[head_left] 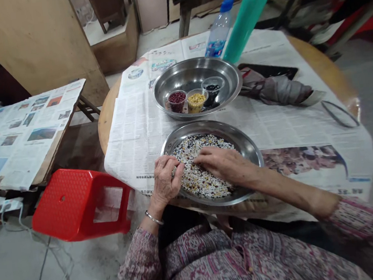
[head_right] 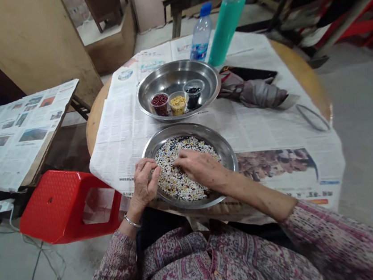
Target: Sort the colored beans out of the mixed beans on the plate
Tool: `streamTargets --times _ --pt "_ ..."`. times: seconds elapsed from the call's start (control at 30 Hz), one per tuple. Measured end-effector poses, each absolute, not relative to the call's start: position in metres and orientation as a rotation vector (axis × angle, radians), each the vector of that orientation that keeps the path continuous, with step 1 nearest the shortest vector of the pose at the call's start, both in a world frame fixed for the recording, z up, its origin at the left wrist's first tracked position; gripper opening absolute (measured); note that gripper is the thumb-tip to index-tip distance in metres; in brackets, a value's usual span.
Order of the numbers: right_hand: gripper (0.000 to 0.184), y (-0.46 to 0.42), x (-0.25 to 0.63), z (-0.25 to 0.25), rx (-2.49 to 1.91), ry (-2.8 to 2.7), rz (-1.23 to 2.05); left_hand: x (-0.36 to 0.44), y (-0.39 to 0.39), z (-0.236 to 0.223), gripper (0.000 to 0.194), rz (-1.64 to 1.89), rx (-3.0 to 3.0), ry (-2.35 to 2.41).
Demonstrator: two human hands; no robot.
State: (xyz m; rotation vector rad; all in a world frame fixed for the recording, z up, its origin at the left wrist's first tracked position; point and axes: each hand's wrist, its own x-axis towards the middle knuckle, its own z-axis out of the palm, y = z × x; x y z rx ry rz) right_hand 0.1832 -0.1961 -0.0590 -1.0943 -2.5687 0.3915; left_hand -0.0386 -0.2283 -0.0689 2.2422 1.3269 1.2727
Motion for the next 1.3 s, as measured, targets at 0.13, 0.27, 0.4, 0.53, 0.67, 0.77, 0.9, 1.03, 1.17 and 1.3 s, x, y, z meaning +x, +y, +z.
streamTargets --times 0.13,0.27,0.4,0.53,0.67,0.77,0.9,1.03,1.17,1.3 --pt "0.026 -0.181 0.182 -0.057 -1.355 -2.404 0.223 -0.039 -0.228 -0.07 0.018 1.279 2.236 1.32" --pt "0.028 -0.184 0.166 -0.059 -1.35 -2.408 0.299 -0.04 -0.228 -0.069 0.019 1.28 2.242 1.322" --pt "0.016 -0.189 0.153 -0.061 -1.25 -2.365 0.606 -0.039 -0.228 -0.068 0.021 1.296 2.25 1.316" --pt "0.02 -0.202 0.146 -0.058 -1.087 -2.288 0.836 -0.039 -0.228 -0.067 0.023 1.28 2.249 1.322" --pt "0.02 -0.224 0.139 -0.057 -0.837 -2.433 0.765 -0.039 -0.228 -0.067 0.025 1.27 2.248 1.314" --pt "0.021 -0.227 0.138 -0.057 -0.789 -2.553 0.573 -0.039 -0.228 -0.066 0.024 1.277 2.238 1.315" --pt "0.022 -0.21 0.156 -0.055 -1.016 -2.58 0.329 -0.039 -0.228 -0.067 0.024 1.273 2.223 1.326" --pt "0.02 -0.201 0.19 -0.055 -1.297 -2.398 0.2 -0.039 -0.228 -0.069 0.024 1.303 2.225 1.31" --pt "0.033 -0.21 0.213 -0.063 -1.315 -2.418 0.269 -0.039 -0.226 -0.07 0.025 1.317 2.257 1.301" --pt "0.02 -0.208 0.207 -0.072 -1.312 -2.445 0.363 -0.039 -0.227 -0.07 0.028 1.259 2.336 1.324"
